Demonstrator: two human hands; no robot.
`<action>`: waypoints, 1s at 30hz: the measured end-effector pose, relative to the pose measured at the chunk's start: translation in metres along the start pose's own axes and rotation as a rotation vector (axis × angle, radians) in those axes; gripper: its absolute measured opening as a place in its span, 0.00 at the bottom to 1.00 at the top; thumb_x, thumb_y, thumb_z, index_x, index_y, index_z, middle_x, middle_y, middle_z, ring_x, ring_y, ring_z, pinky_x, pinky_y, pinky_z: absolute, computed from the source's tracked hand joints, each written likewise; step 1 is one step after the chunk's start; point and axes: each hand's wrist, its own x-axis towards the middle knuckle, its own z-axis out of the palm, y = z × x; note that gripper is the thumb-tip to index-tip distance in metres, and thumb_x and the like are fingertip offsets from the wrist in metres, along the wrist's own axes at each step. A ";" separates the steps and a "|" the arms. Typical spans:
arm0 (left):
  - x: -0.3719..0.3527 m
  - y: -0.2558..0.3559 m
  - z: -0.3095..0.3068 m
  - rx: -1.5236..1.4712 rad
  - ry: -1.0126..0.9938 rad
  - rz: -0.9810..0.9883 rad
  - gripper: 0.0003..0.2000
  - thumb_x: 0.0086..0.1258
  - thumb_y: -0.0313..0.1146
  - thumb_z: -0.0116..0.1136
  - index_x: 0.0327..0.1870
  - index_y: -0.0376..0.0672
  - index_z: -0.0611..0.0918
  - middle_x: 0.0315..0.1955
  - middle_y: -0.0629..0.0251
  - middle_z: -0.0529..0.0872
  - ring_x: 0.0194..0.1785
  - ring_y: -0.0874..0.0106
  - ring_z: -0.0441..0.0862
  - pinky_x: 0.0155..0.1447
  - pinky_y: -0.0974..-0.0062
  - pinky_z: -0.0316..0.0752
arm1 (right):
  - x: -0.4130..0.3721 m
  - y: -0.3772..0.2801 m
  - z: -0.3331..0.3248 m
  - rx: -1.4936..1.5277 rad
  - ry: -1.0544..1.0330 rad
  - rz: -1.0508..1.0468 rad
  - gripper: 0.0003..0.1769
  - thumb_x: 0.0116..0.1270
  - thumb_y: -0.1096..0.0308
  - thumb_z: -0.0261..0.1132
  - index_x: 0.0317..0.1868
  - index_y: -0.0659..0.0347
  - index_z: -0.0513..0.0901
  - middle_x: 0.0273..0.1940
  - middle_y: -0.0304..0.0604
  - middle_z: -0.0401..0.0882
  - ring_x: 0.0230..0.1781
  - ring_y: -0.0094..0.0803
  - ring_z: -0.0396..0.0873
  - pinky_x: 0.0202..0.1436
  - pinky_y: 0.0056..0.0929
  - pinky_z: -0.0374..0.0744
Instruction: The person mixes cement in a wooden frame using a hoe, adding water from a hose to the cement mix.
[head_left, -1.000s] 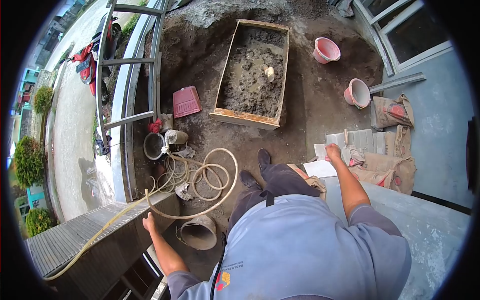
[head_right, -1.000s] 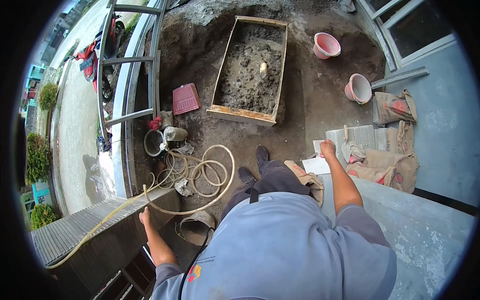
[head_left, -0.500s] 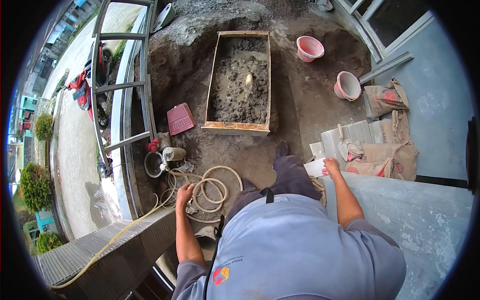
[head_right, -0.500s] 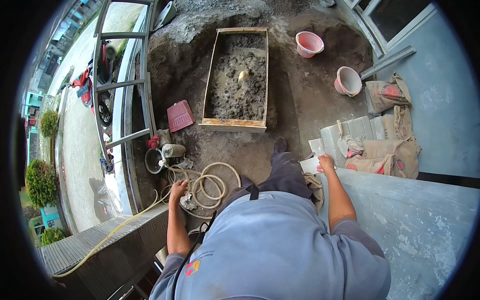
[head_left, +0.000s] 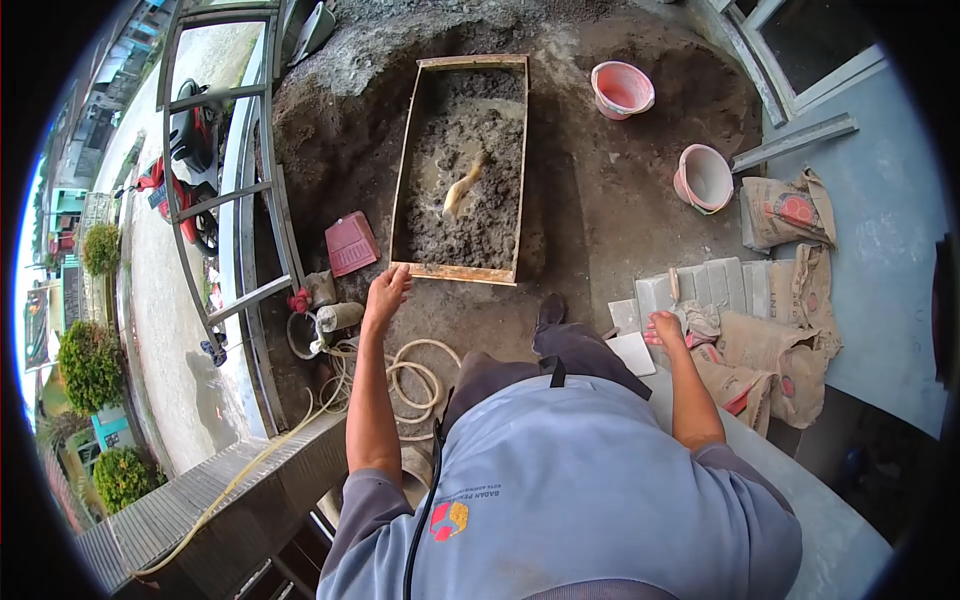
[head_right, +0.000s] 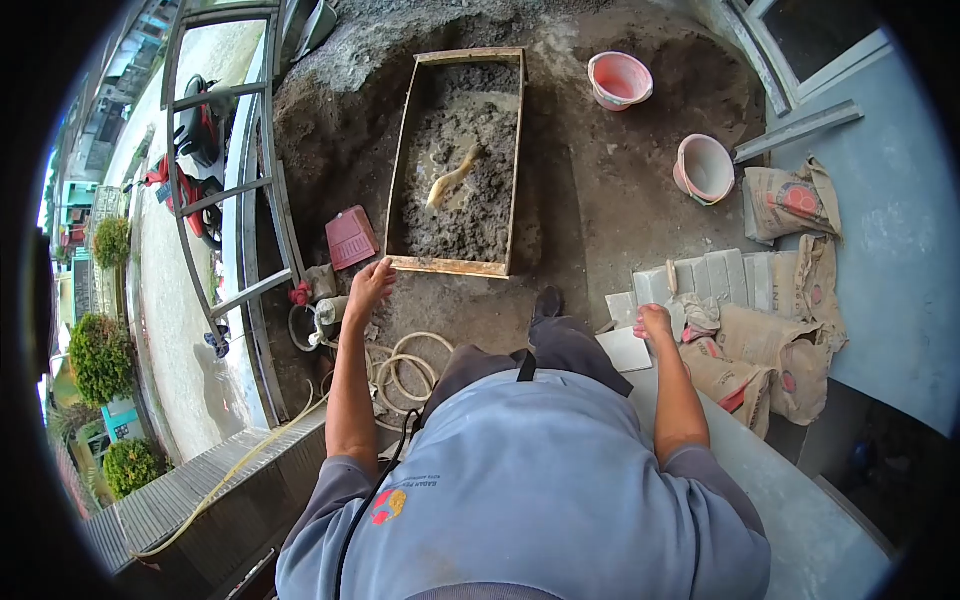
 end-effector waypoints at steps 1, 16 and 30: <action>0.015 0.013 0.014 -0.019 0.000 0.007 0.29 0.78 0.57 0.58 0.64 0.40 0.81 0.50 0.64 0.87 0.49 0.70 0.86 0.49 0.71 0.81 | 0.003 -0.013 -0.010 0.006 0.000 -0.034 0.18 0.75 0.61 0.63 0.60 0.60 0.79 0.43 0.48 0.82 0.30 0.41 0.85 0.31 0.40 0.88; 0.173 0.093 0.107 0.176 -0.053 -0.152 0.28 0.74 0.57 0.63 0.52 0.35 0.87 0.31 0.62 0.87 0.29 0.69 0.85 0.32 0.69 0.82 | 0.027 -0.032 -0.127 0.160 0.083 0.076 0.19 0.74 0.59 0.63 0.58 0.60 0.77 0.46 0.52 0.82 0.36 0.43 0.85 0.38 0.44 0.89; 0.241 0.107 0.141 -0.195 -0.231 -0.737 0.10 0.66 0.35 0.68 0.31 0.42 0.78 0.22 0.69 0.77 0.21 0.72 0.76 0.26 0.67 0.77 | 0.180 -0.334 -0.086 -0.163 -0.092 0.041 0.17 0.75 0.62 0.62 0.58 0.61 0.78 0.40 0.49 0.83 0.33 0.41 0.86 0.37 0.41 0.90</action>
